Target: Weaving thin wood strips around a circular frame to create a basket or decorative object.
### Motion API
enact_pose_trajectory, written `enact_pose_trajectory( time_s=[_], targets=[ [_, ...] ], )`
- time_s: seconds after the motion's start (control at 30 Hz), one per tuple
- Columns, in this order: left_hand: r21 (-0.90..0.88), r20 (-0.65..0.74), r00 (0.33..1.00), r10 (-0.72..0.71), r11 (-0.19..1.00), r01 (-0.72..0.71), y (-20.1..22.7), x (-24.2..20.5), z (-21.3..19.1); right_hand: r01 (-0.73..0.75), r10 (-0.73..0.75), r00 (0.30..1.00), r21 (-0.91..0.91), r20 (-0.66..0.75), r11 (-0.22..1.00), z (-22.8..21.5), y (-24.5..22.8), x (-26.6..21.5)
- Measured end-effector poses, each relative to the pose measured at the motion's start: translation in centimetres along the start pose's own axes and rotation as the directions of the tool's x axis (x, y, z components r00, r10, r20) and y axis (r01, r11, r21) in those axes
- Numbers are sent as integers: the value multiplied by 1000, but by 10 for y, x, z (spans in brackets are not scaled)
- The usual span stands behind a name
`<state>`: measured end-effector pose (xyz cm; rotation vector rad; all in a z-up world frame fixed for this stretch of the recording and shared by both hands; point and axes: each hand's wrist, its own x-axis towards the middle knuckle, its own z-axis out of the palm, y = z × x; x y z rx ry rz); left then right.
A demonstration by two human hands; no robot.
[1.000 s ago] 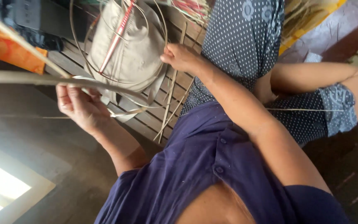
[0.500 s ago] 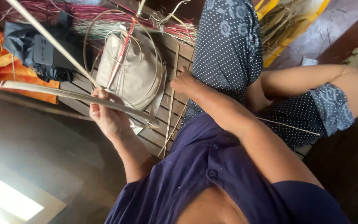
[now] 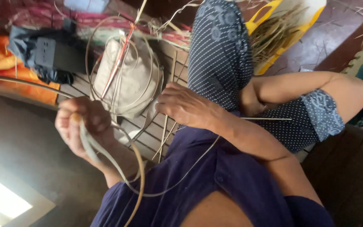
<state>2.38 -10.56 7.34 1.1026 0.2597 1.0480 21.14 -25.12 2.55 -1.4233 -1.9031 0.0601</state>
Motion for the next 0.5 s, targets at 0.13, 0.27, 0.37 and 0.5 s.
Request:
enact_pose_trajectory(
  time_s=[0.13, 0.27, 0.37, 0.5],
  targets=[
    [-40, 5, 999, 47, 998, -47, 18, 5, 54, -40, 21, 996, -237, -83, 971, -55, -22, -2],
    [-51, 118, 923, 365, 931, -362, 13, 16, 93, -161, 22, 959, -480, -283, 862, -98, -35, -19],
    [-182, 441, 894, 77, 983, 5, -10, 55, 75, -290, 101, 916, -469, -387, 834, -144, -40, -61],
    [152, 355, 935, -24, 988, -32, -89, 61, 127, -505, 229, 774, -359, -590, 785, -171, -26, -165]
  ],
)
